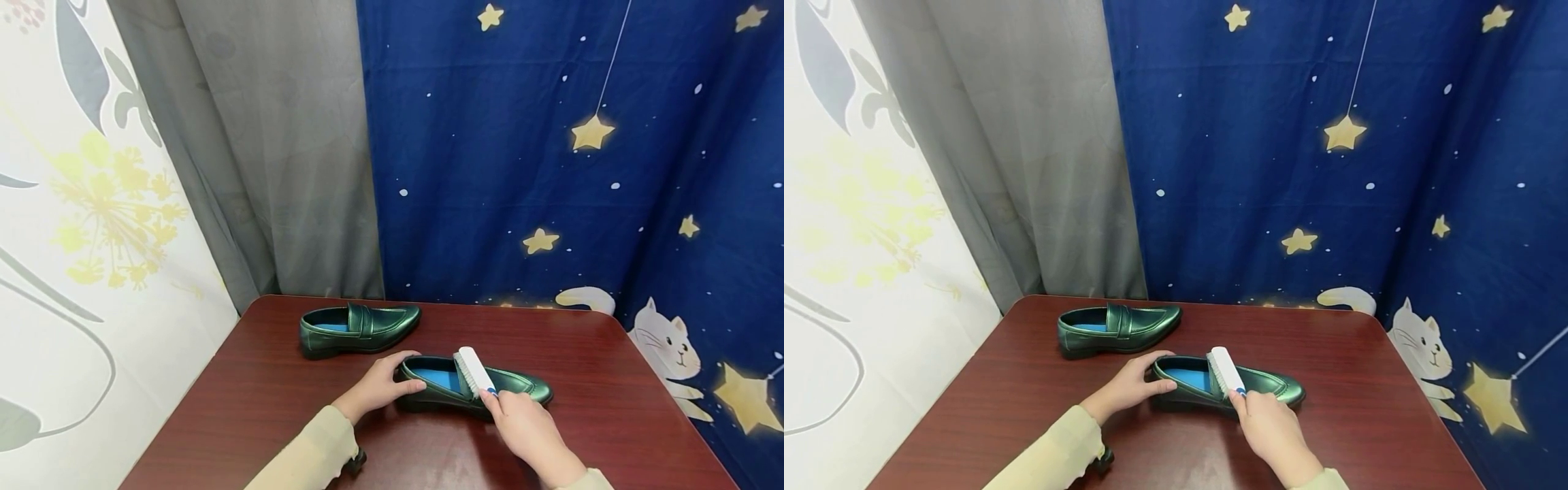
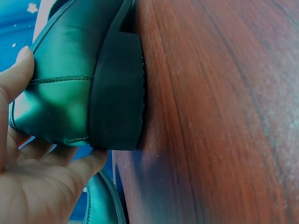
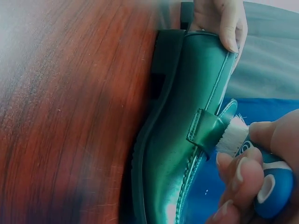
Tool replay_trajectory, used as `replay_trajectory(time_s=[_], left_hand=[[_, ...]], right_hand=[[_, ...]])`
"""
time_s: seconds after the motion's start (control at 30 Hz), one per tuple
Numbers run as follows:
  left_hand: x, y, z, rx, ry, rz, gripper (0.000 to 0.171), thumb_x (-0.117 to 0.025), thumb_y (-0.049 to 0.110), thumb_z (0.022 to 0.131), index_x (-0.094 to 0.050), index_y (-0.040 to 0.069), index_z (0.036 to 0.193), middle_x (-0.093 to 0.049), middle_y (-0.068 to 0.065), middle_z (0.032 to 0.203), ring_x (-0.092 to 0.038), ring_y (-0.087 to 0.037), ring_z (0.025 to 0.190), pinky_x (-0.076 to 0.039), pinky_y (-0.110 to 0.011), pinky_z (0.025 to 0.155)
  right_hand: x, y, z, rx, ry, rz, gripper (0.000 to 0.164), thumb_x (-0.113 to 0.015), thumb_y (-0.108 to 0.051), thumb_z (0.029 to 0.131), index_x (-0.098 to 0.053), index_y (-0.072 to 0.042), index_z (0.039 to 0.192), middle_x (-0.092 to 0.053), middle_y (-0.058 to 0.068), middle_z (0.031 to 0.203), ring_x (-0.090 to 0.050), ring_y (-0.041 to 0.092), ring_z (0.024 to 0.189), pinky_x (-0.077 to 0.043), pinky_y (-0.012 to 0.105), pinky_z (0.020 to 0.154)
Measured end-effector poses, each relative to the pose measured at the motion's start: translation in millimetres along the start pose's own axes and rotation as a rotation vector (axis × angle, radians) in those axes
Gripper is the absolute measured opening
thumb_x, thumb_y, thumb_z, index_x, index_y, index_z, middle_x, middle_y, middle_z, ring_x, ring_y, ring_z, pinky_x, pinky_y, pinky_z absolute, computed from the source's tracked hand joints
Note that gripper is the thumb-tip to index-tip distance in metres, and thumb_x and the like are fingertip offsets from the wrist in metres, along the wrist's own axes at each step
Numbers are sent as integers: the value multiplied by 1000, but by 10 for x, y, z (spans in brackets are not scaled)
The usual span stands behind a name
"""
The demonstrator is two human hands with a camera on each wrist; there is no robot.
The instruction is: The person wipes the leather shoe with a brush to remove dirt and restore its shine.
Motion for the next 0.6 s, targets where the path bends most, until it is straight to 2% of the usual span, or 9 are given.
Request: replay_trajectory(time_s=[0.07, 0.3, 0.6], left_hand=[[-1, -3, 2, 0, -1, -1, 65, -64, 56, 76, -48, 23, 131, -56, 4, 120, -52, -8, 100, -42, -32, 86], [-7, -20, 0, 4, -1, 0, 63, -64, 57, 76, -48, 29, 130, -56, 6, 119, -52, -6, 98, -42, -32, 85], [-6, -1, -3, -5, -2, 5, 66, -63, 57, 77, -48, 23, 131, -55, 7, 120, -52, -6, 98, -43, -33, 85]], right_hand=[[-5, -7, 1, 1, 1, -10, 52, -37, -57, 92, -56, -15, 68, -47, 1, 57, -50, 17, 56, -38, 39, 49], [-30, 45, 8, -8, 5, -35, 48, -38, -54, 92, -51, -16, 66, -43, 0, 55, -47, 17, 53, -36, 38, 48], [-38, 154, -12, -26, 1, -25, 52, -35, -58, 91, -50, -16, 66, -46, 1, 58, -52, 19, 57, -38, 41, 49]])
Point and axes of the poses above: each hand's wrist, its own z-axis towards the middle knuckle, its own x-axis out of the back of the hand, y = z × x, the point moved 8 cm from there along z, towards the middle knuckle
